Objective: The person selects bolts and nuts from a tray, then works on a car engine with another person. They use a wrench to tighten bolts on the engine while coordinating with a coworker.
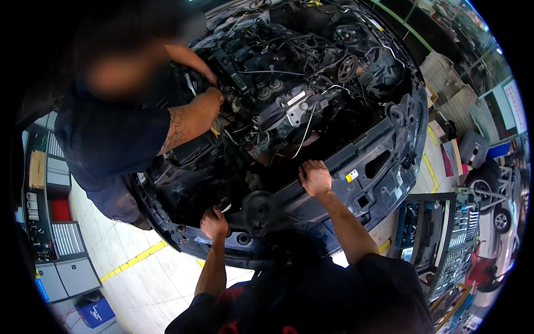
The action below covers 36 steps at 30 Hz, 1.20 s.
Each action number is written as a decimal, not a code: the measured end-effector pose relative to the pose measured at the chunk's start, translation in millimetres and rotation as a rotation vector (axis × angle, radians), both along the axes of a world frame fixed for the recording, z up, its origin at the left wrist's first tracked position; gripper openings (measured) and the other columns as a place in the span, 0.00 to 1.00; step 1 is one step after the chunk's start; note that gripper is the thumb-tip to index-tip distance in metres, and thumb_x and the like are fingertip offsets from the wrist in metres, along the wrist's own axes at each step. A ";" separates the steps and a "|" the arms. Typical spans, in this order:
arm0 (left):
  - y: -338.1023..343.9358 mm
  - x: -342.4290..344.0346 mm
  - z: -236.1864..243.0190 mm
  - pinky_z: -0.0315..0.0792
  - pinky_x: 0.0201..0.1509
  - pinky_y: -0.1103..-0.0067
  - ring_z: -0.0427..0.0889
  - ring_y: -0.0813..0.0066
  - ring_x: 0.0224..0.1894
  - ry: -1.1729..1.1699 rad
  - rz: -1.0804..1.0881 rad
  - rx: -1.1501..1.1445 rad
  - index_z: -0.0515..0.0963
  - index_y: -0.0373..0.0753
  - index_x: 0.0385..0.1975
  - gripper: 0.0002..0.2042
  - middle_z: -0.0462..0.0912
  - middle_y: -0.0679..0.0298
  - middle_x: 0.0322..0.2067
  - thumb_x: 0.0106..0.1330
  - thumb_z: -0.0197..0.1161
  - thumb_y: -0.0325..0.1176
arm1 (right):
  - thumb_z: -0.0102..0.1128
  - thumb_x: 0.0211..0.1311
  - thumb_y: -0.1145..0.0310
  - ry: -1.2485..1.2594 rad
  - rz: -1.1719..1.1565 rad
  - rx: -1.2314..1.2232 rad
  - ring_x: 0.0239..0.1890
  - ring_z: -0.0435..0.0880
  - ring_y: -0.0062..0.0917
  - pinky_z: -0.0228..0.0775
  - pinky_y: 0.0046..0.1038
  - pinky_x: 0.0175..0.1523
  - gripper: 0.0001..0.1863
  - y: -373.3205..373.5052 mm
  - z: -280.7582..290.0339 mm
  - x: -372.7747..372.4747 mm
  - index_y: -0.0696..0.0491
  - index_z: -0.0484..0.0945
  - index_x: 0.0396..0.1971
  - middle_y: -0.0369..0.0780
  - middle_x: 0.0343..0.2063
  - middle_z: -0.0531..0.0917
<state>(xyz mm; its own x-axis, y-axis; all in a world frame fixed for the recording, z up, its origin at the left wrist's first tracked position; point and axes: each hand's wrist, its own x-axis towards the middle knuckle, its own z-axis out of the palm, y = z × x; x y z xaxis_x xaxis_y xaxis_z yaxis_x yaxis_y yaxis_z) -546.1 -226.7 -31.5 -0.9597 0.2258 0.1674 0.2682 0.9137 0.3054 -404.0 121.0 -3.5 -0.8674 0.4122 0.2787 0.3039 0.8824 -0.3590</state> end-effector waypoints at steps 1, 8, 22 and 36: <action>1.0 0.0 -0.5 0.74 0.41 0.62 0.82 0.52 0.37 0.008 0.003 0.001 0.82 0.37 0.29 0.16 0.85 0.56 0.33 0.68 0.50 0.40 | 0.56 0.60 0.65 0.000 -0.004 0.007 0.40 0.79 0.37 0.69 0.33 0.51 0.10 1.0 0.1 -0.4 0.56 0.80 0.33 0.41 0.32 0.81; 4.1 0.6 5.8 0.74 0.40 0.62 0.82 0.50 0.36 0.032 0.011 0.021 0.81 0.36 0.28 0.17 0.85 0.54 0.32 0.68 0.50 0.41 | 0.56 0.60 0.64 -0.059 0.001 -0.005 0.42 0.79 0.36 0.68 0.33 0.52 0.10 2.8 -2.3 -0.1 0.55 0.80 0.33 0.41 0.34 0.82; 2.4 -0.8 6.8 0.74 0.38 0.62 0.82 0.52 0.34 0.042 -0.012 0.001 0.81 0.37 0.26 0.16 0.84 0.56 0.30 0.68 0.50 0.40 | 0.56 0.60 0.66 -0.042 -0.008 -0.033 0.41 0.79 0.37 0.68 0.34 0.52 0.10 0.3 -0.8 0.0 0.56 0.81 0.34 0.43 0.34 0.82; 3.2 -0.2 8.3 0.74 0.37 0.60 0.82 0.48 0.33 0.065 -0.019 0.012 0.80 0.36 0.25 0.17 0.84 0.53 0.30 0.69 0.50 0.40 | 0.57 0.58 0.68 -0.071 0.006 -0.055 0.41 0.79 0.39 0.69 0.35 0.51 0.10 2.7 8.2 -4.1 0.57 0.81 0.35 0.44 0.35 0.82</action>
<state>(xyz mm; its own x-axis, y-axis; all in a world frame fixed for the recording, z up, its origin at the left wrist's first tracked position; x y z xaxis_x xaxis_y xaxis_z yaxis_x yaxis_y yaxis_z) -546.2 -223.5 -23.2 -0.9422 0.2418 0.2318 0.3054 0.9045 0.2978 -408.1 123.8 4.7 -0.8869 0.4194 0.1934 0.3247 0.8640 -0.3847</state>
